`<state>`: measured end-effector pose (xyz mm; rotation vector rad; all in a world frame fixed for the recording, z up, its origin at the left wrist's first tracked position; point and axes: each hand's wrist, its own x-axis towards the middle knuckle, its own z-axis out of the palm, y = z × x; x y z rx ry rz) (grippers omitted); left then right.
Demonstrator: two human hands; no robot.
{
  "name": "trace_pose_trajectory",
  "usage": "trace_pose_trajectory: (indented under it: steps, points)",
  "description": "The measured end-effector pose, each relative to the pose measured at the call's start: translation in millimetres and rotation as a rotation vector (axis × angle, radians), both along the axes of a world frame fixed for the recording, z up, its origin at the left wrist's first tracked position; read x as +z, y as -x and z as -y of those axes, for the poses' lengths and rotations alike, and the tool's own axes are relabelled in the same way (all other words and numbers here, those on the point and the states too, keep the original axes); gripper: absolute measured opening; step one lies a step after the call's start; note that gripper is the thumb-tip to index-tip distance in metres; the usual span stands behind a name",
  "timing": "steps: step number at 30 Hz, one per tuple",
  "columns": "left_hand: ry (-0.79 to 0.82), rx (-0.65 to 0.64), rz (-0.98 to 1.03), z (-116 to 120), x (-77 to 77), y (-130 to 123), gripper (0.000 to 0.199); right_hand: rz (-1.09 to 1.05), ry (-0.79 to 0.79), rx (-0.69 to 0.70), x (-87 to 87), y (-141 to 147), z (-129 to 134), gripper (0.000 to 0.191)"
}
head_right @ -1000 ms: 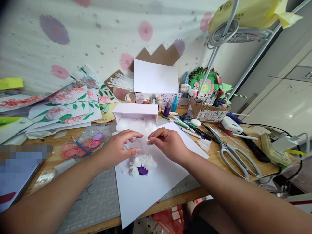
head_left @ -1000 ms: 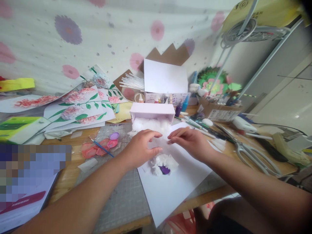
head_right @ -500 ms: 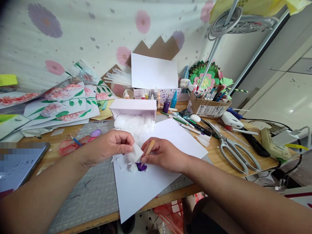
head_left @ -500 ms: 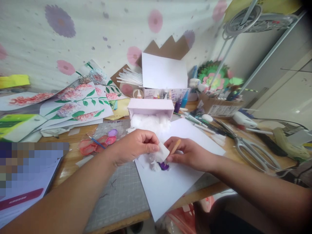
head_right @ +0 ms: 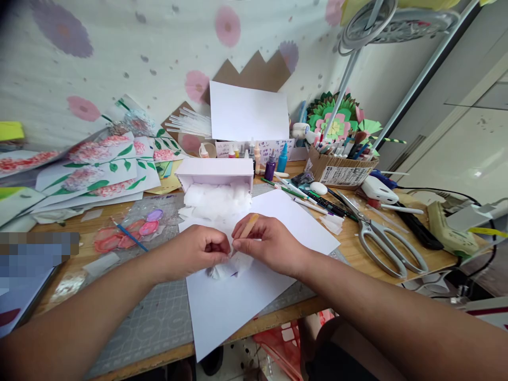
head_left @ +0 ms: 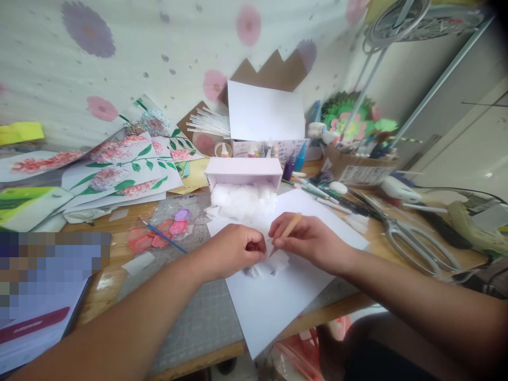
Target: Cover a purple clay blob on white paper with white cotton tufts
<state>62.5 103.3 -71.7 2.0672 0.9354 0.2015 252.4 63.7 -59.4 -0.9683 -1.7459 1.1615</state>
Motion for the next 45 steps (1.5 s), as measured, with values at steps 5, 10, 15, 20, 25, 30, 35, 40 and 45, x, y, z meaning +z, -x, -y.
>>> trace_pose_trajectory:
  steps: [5,10,15,20,25,30,35,40,45]
  points:
    - [-0.04,0.005,0.015,0.3,-1.3,-0.2,0.014,0.162,-0.265,0.081,3.5,4.3,5.1,0.01]
    - [-0.053,-0.021,0.013,0.2,-1.5,1.6,0.015,0.384,-0.335,0.086,-1.3,4.5,5.9,0.008]
    - [0.017,-0.007,0.033,-0.4,2.7,3.7,0.013,0.416,-0.313,0.071,-3.2,7.7,5.1,0.009]
    - [0.068,0.006,0.047,-0.5,5.2,3.1,0.01,0.401,-0.211,0.029,-4.8,11.6,2.4,0.011]
    - [0.044,-0.001,0.026,-1.9,3.1,3.3,0.01,0.183,-0.002,-0.02,-7.0,4.4,-2.8,0.011]
    - [0.047,-0.012,0.026,-3.7,0.1,4.1,0.011,0.135,0.017,0.094,-0.5,0.0,-1.5,0.01]
    - [0.051,-0.014,0.016,-0.5,4.7,4.2,0.013,0.187,-0.114,0.062,-6.1,2.0,-4.3,0.01]
    - [-0.092,0.003,-0.037,3.1,5.5,0.0,0.03,0.152,-0.104,0.007,-13.6,5.2,-8.5,0.012]
    - [-0.131,0.062,-0.028,4.2,-1.9,-4.0,0.014,0.064,-0.033,-0.073,-5.0,1.2,-14.7,0.014]
